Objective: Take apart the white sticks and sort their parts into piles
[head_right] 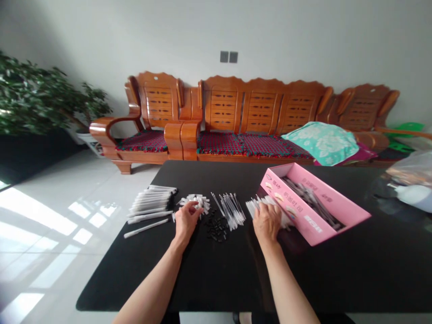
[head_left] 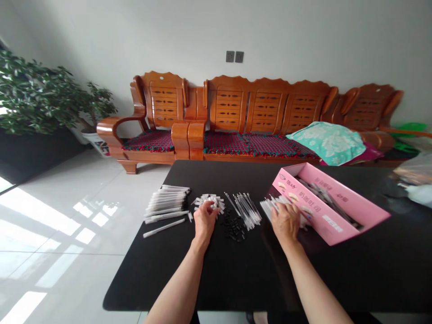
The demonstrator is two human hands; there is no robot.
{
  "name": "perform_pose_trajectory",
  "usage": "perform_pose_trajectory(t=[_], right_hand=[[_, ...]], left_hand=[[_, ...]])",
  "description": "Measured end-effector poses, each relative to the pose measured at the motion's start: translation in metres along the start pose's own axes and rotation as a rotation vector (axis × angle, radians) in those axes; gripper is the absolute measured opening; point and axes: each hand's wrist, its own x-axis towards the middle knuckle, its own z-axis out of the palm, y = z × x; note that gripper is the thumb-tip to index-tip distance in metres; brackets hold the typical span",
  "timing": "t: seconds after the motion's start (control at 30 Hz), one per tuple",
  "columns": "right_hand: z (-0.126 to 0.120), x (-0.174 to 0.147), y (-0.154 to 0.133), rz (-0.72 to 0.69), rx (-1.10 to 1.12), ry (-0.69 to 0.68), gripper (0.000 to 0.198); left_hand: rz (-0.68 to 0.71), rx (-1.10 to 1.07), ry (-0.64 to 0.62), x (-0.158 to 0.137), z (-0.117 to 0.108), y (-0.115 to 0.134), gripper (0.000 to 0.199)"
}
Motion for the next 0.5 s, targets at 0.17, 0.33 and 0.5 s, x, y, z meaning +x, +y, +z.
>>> perform_pose_trajectory(t=[0.17, 0.33, 0.5], right_hand=[[0.004, -0.001, -0.059, -0.009, 0.211, 0.031, 0.017], [0.003, -0.01, -0.077, -0.027, 0.269, 0.037, 0.017], [0.005, -0.012, -0.068, 0.032, 0.252, 0.054, 0.016]], left_hand=[[0.006, -0.042, -0.013, -0.004, -0.007, 0.004, 0.017], [0.021, 0.023, 0.042, 0.002, -0.041, 0.005, 0.021], [0.145, 0.333, 0.069, 0.006, -0.094, 0.001, 0.013]])
